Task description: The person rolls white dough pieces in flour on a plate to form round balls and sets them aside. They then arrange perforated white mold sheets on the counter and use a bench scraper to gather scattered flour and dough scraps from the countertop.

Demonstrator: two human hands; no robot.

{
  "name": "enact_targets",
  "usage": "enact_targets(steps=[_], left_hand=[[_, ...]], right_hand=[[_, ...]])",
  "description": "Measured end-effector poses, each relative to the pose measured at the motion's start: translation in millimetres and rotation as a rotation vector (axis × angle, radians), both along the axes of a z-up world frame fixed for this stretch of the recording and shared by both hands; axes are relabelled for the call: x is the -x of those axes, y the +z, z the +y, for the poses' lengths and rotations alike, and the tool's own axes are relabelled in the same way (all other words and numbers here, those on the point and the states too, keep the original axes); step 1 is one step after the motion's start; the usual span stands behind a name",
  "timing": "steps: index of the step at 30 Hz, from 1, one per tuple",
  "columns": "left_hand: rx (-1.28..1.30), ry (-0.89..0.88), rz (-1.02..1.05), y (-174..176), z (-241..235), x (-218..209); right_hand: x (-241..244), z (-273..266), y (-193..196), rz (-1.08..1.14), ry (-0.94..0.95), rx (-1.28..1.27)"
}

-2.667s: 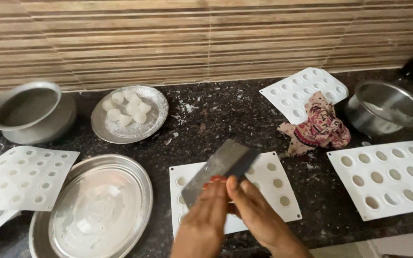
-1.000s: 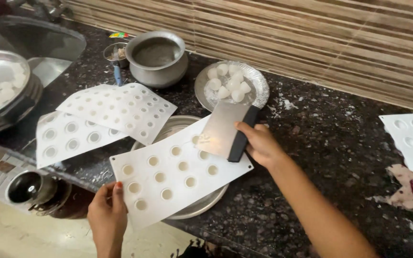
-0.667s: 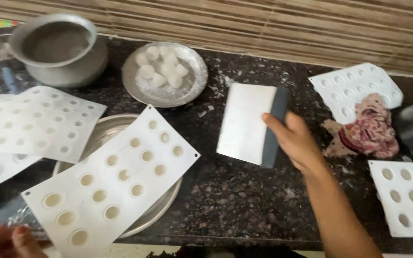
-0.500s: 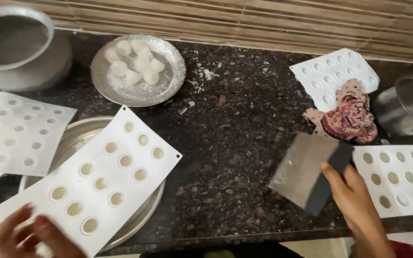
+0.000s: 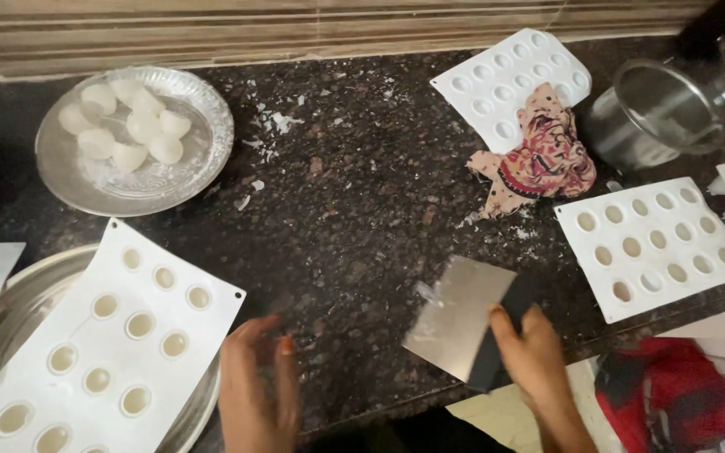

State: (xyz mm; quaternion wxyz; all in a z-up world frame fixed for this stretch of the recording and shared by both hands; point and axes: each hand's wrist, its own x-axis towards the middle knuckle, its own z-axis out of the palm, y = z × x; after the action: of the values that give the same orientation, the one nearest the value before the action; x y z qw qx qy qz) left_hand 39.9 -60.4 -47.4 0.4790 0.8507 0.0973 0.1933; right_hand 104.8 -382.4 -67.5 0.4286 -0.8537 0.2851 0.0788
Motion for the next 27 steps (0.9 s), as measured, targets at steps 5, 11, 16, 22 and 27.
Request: enact_targets(steps=[5,11,16,22,27], left_hand=[[-0.015,0.099,0.065,-11.4,6.1,12.2],[-0.064,0.2,0.285,-45.7,-3.0,2.9],[0.005,0.25,0.21,-74.3,2.2,-2.5],[-0.045,0.191,0.044,-106.5,4.7,-6.0],[-0.13,0.11,0.097,-64.9,-17.7,-29.7]], right_hand=[[-61.4,64.1,-36.1,-0.224,0.101,-0.1],[-110.8,117.8,-15.4,-0.273,0.11,-0.129],[-54.8,18.7,28.6,-0.484,0.27,-0.131],[40.2,-118.8,-8.2,-0.212,-0.156,-0.017],[17.6,-110.5,-8.4,-0.272,-0.183,0.157]])
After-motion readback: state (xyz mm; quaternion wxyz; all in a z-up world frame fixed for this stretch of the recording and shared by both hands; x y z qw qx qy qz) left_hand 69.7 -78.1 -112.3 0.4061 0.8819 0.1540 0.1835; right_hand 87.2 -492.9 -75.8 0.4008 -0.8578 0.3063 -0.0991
